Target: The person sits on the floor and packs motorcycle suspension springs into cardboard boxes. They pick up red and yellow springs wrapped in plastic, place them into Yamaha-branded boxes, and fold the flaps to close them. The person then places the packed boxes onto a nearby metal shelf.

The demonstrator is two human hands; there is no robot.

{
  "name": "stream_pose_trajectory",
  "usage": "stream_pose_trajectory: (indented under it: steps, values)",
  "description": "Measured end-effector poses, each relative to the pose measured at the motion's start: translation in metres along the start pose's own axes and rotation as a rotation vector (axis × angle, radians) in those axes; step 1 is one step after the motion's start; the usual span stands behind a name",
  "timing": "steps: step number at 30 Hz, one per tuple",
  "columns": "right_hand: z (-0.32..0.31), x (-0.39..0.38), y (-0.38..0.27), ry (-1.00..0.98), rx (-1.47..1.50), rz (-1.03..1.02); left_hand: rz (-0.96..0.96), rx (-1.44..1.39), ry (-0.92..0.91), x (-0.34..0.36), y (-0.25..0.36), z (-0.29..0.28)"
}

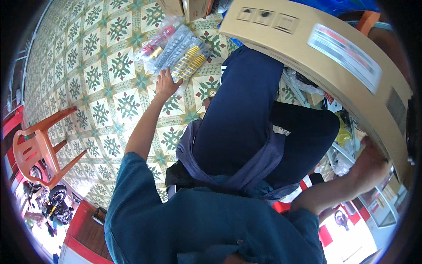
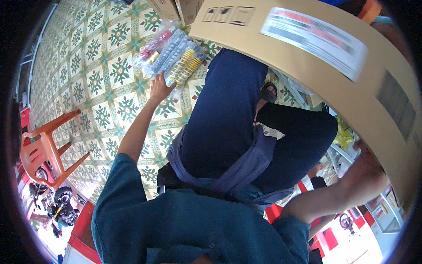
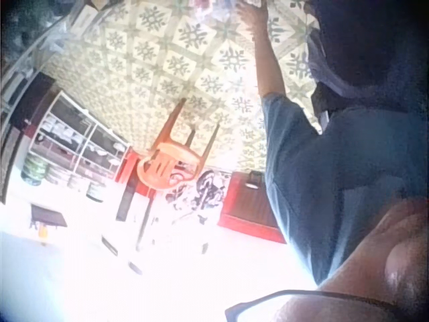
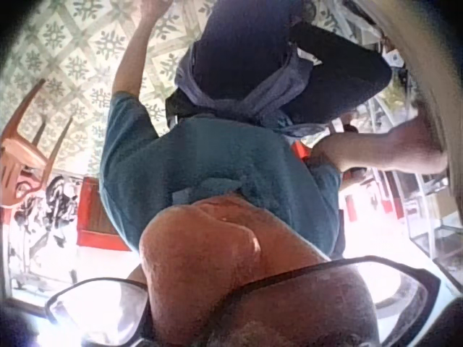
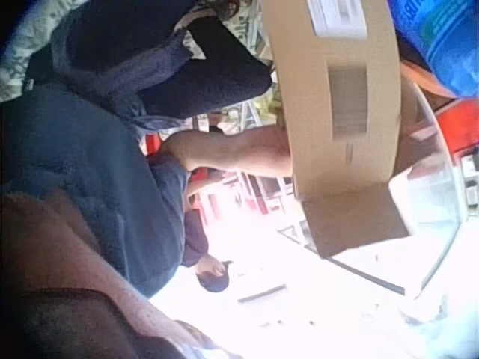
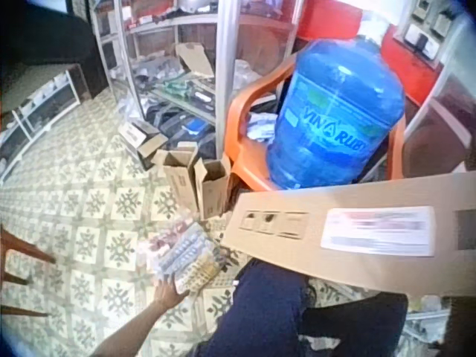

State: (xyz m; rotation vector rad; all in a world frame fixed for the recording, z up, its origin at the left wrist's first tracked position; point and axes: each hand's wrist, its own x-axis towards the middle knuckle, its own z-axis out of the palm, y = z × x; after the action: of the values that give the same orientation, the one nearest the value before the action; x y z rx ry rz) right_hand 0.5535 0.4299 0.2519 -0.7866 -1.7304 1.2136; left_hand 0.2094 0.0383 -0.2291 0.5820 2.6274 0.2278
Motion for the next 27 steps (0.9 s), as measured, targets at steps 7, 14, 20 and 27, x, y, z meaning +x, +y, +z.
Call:
stream_pose_trajectory:
  steps: [7,14,20,27]
  values:
    - [0.005,-0.006,-0.006,0.401,-0.153,0.062,-0.062,0.147,-0.124,0.021,-0.001,0.065]
    - [0.050,-0.006,0.003,0.542,-0.546,0.140,-0.136,0.189,-0.209,0.033,-0.009,0.101]
    - [0.030,0.004,0.001,0.288,-0.066,0.197,-0.202,0.177,-0.219,0.045,-0.018,0.106]
    - [-0.012,-0.005,0.006,0.325,-0.470,0.049,-0.286,-0.110,-0.303,0.029,-0.028,0.119]
